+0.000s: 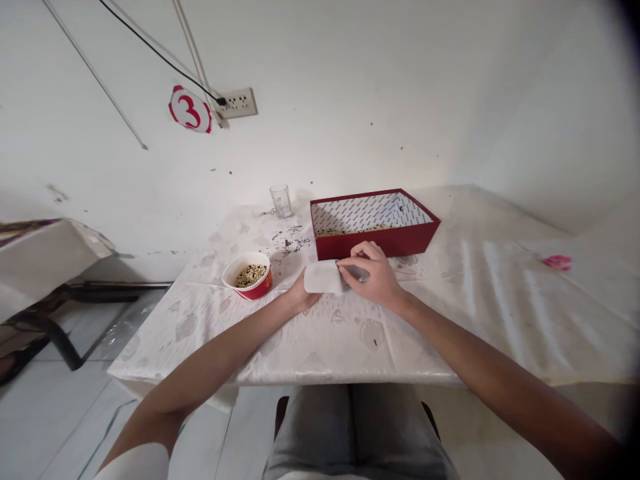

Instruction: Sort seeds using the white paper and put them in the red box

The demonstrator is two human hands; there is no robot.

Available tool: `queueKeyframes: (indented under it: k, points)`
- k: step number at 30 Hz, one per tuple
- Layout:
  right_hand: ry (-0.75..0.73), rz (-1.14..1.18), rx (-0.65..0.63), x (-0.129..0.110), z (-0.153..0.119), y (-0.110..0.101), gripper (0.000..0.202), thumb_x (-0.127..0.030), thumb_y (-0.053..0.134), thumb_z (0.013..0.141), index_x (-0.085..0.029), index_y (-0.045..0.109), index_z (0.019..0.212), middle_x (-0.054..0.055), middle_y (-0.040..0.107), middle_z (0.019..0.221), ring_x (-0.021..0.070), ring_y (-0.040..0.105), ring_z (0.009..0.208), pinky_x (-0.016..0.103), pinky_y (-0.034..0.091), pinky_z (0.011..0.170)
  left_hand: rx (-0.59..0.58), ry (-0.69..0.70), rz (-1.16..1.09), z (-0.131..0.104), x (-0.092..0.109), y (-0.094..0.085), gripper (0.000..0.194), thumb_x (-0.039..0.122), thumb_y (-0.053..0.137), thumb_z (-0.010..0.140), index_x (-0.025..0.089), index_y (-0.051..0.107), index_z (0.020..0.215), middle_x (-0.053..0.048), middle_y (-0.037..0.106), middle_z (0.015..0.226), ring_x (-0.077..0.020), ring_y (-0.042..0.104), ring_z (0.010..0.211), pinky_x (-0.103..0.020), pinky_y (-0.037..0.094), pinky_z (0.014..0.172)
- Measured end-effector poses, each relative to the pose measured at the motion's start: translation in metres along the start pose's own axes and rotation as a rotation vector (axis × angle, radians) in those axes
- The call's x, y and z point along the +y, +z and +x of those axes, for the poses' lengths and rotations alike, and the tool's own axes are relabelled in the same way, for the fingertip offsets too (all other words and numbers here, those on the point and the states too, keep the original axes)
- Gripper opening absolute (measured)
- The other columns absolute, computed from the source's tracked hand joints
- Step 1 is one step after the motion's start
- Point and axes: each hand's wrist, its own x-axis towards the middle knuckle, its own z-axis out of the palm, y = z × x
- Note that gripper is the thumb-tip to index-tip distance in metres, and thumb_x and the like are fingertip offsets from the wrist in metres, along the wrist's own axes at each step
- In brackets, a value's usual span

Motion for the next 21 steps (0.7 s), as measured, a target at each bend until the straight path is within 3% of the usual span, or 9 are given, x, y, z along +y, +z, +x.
queueKeyframes:
  k: [5,11,18,21]
  points:
    - [0.008,-0.056,0.022,0.002,0.001,0.000,0.009,-0.023,0.069,0.092,-0.026,0.077,0.093,0.004,0.058,0.089,0.0214,0.055,0.084,0.041,0.046,0.079,0.028,0.021,0.006,-0.002,0.002,0.005,0.036,0.027,0.089,0.065,0.011,0.079,0.095,-0.015,0.080,0.098,-0.0303,0.072,0.104,-0.040,0.053,0.095]
    - [-0.018,-0.054,0.046,0.003,0.001,0.000,0.008,-0.022,0.071,0.089,-0.026,0.076,0.094,0.005,0.058,0.090,0.0219,0.056,0.084,0.042,0.047,0.078,-0.002,0.004,0.017,-0.002,0.000,0.003,0.032,0.022,0.089,0.066,0.010,0.079,0.094,-0.013,0.079,0.091,-0.0293,0.074,0.095,-0.036,0.055,0.085]
    - [-0.006,0.026,0.083,-0.004,0.002,-0.002,0.010,-0.023,0.072,0.088,-0.028,0.074,0.097,0.005,0.057,0.092,0.0230,0.057,0.086,0.045,0.048,0.082,0.094,-0.102,-0.021,0.002,0.002,-0.006,0.027,0.026,0.087,0.067,0.010,0.078,0.086,-0.011,0.078,0.081,-0.0198,0.070,0.068,-0.029,0.053,0.065]
    - [-0.005,0.045,0.104,-0.005,0.002,-0.003,0.011,-0.024,0.073,0.089,-0.028,0.074,0.099,0.005,0.057,0.091,0.0226,0.057,0.085,0.044,0.049,0.081,0.104,-0.095,-0.046,0.003,0.004,-0.007,0.023,0.025,0.084,0.069,0.012,0.078,0.087,-0.009,0.078,0.083,-0.0185,0.070,0.070,-0.028,0.052,0.067]
